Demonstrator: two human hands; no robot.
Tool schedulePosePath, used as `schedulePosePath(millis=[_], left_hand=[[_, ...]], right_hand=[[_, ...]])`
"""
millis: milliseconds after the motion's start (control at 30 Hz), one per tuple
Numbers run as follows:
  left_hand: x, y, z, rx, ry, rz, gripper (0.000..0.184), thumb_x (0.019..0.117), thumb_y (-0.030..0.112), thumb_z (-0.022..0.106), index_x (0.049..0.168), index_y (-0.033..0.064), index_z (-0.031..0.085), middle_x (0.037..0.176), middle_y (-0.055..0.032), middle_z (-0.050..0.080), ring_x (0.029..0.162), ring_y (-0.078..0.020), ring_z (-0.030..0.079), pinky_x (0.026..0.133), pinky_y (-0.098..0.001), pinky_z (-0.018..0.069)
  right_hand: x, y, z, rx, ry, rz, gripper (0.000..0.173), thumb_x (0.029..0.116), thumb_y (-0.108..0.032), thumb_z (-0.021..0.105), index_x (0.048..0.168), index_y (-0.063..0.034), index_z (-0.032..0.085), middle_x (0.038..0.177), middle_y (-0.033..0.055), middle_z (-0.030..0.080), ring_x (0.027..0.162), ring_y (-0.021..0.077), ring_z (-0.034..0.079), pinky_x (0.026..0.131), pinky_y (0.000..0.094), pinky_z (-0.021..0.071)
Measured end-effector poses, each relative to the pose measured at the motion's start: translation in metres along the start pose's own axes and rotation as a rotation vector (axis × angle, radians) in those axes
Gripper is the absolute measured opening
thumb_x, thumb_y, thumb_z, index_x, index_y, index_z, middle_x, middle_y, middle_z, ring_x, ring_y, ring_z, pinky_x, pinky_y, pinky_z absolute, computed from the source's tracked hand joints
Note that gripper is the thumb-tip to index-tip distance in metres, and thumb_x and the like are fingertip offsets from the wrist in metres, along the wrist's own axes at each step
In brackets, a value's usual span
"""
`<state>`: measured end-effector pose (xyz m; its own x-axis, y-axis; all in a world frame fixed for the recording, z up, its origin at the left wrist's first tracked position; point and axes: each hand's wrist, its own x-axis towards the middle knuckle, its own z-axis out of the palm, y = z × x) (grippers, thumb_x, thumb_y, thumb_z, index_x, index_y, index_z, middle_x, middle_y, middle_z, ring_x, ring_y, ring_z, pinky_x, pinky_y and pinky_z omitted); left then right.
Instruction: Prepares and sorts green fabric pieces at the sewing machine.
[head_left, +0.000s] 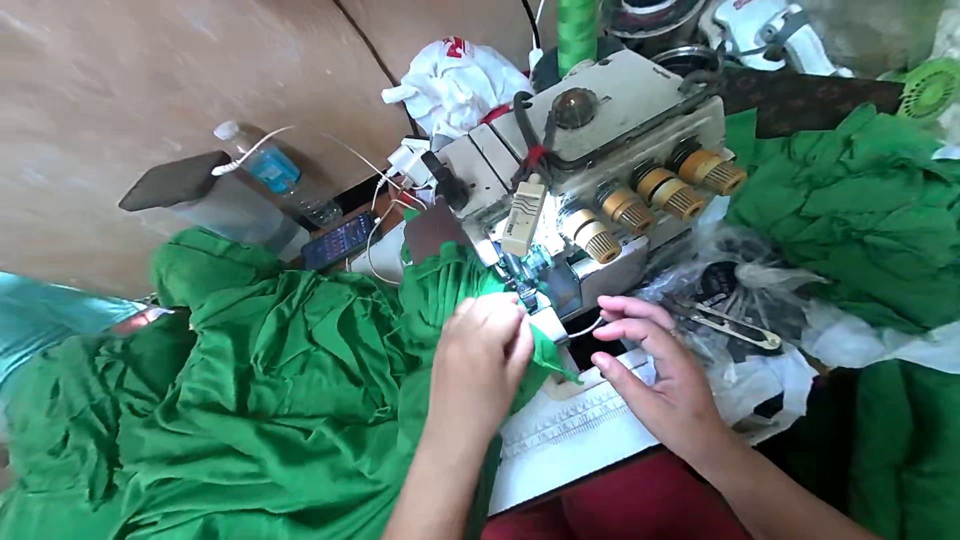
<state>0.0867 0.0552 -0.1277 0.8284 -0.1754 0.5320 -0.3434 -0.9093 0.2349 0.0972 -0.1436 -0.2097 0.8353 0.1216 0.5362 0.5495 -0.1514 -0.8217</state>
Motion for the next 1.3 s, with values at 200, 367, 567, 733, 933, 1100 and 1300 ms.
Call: schedulePosePath(millis=[200, 367, 567, 733, 933, 1100, 1300], left_hand=[[0.019, -0.021, 0.001, 0.078, 0.011, -0.103, 0.015, 0.0929, 0.014, 0.065, 0.092, 0.0046, 0.076, 0.095, -0.0107, 0.072, 0.094, -0.0266, 0.070, 0.080, -0.0443, 0.0577], [-0.006, -0.010, -0.020, 0.205, -0.027, -0.267, 0.017, 0.0961, 0.022, 0.066, 0.100, 0.0074, 0.074, 0.103, -0.0136, 0.071, 0.083, -0.0294, 0.072, 0.065, -0.0468, 0.0592], [-0.043, 0.034, -0.048, -0.049, -0.195, -0.205, 0.015, 0.0929, 0.022, 0.064, 0.091, 0.0133, 0.076, 0.084, 0.0014, 0.071, 0.077, -0.0111, 0.070, 0.065, -0.0313, 0.0586], [-0.037, 0.030, -0.041, -0.149, -0.186, -0.138, 0.027, 0.1040, 0.028, 0.053, 0.101, 0.0127, 0.075, 0.087, 0.0029, 0.074, 0.082, -0.0097, 0.071, 0.078, -0.0356, 0.0570], [-0.047, -0.002, -0.058, -0.113, -0.195, 0.005, 0.038, 0.1052, 0.042, 0.050, 0.092, 0.0144, 0.072, 0.081, 0.0026, 0.072, 0.080, -0.0101, 0.067, 0.089, -0.0437, 0.0427], [-0.063, -0.059, -0.115, 0.107, -0.342, 0.108, 0.040, 0.0958, 0.049, 0.062, 0.084, 0.0118, 0.074, 0.088, -0.0041, 0.075, 0.103, -0.0269, 0.071, 0.101, -0.0666, 0.0426], [-0.041, -0.060, -0.222, 0.193, -0.200, 0.122, 0.032, 0.0901, 0.045, 0.064, 0.076, 0.0166, 0.069, 0.086, 0.0021, 0.070, 0.111, -0.0221, 0.064, 0.100, -0.0565, 0.0418]], right_hand=[[0.004, -0.009, 0.007, 0.096, -0.031, -0.069, 0.016, 0.1006, -0.026, 0.063, 0.112, -0.0146, 0.066, 0.132, 0.0036, 0.060, 0.126, 0.0051, 0.056, 0.104, 0.0212, 0.0492], [0.007, -0.019, 0.011, 0.184, -0.134, -0.172, 0.011, 0.1034, -0.019, 0.060, 0.108, -0.0111, 0.066, 0.117, 0.0017, 0.065, 0.111, 0.0000, 0.062, 0.093, 0.0137, 0.0531], [0.013, -0.019, 0.014, 0.132, -0.408, -0.379, 0.030, 0.1106, -0.022, 0.045, 0.134, -0.0091, 0.060, 0.135, 0.0084, 0.065, 0.121, 0.0086, 0.063, 0.101, 0.0226, 0.0513], [0.041, -0.002, -0.005, -0.063, -0.317, -0.291, 0.026, 0.1041, -0.029, 0.056, 0.099, -0.0088, 0.071, 0.092, 0.0053, 0.069, 0.083, 0.0078, 0.064, 0.076, 0.0229, 0.0537], [0.043, -0.016, -0.023, -0.116, -0.430, -0.344, 0.032, 0.1087, -0.036, 0.046, 0.103, -0.0107, 0.065, 0.096, 0.0041, 0.068, 0.087, 0.0093, 0.065, 0.077, 0.0266, 0.0544], [0.049, -0.061, -0.047, -0.304, -0.586, -0.610, 0.029, 0.1099, -0.036, 0.039, 0.097, -0.0169, 0.057, 0.071, -0.0011, 0.060, 0.065, 0.0139, 0.059, 0.066, 0.0300, 0.0479], [0.094, -0.095, -0.042, -0.386, -0.658, -0.622, 0.040, 0.1056, -0.044, 0.045, 0.110, -0.0116, 0.069, 0.075, 0.0017, 0.066, 0.063, 0.0153, 0.062, 0.061, 0.0355, 0.0514]])
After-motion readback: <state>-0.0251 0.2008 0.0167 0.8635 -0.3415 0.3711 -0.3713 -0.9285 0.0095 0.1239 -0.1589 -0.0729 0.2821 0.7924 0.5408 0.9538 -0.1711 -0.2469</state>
